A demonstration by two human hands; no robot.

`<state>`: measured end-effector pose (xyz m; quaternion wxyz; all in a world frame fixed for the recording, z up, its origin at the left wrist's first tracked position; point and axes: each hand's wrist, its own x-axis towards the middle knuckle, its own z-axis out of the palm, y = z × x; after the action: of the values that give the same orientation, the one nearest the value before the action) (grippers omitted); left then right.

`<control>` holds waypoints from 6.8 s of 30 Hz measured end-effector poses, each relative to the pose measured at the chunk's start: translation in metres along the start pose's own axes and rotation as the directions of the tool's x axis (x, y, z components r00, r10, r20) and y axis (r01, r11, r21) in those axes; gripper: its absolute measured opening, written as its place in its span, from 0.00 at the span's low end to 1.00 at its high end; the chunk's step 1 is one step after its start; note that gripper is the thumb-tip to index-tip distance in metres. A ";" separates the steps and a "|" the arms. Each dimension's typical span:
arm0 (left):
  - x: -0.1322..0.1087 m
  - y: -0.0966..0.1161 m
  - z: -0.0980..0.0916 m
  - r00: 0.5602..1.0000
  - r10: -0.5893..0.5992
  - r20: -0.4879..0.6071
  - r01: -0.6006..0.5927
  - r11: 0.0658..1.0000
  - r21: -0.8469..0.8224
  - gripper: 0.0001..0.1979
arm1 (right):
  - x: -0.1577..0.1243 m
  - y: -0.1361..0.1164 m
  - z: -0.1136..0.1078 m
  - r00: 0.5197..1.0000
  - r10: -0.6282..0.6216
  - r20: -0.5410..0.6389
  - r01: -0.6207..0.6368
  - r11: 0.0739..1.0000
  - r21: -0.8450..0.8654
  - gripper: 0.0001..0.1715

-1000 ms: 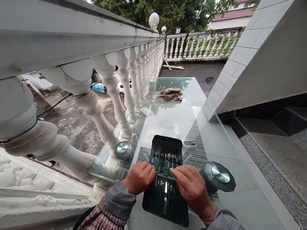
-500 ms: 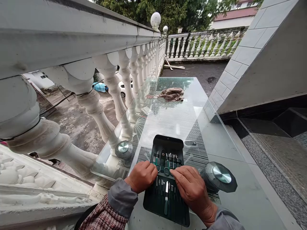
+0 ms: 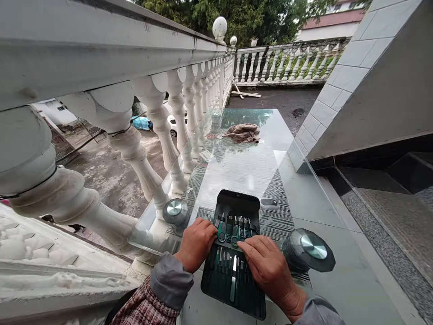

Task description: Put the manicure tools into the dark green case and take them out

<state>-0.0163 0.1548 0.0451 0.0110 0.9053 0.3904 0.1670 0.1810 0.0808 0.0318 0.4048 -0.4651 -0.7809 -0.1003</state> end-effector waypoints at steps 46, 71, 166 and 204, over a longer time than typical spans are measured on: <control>0.020 0.000 0.000 0.916 -0.357 0.183 0.390 0.897 -0.206 0.02 | -0.007 -0.002 0.009 0.993 0.023 0.114 -0.026 0.999 0.031 0.13; 0.014 0.011 -0.001 0.940 -0.269 0.207 0.265 0.963 0.049 0.11 | -0.008 -0.001 0.011 0.996 0.011 0.092 -0.013 1.000 0.019 0.13; 0.015 0.016 0.023 0.980 -0.092 0.178 0.138 0.953 -0.269 0.31 | -0.020 0.053 0.000 0.832 0.544 0.110 -0.480 0.805 -0.348 0.15; 0.014 0.016 0.017 0.978 -0.093 0.187 0.145 0.946 -0.290 0.31 | -0.020 0.057 -0.016 0.874 0.484 0.040 -0.450 0.840 -0.304 0.21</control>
<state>0.0094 0.1557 0.0354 0.1926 0.8786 0.4121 0.1457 0.2407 0.0908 0.0154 0.2999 -0.6998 -0.6430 -0.0831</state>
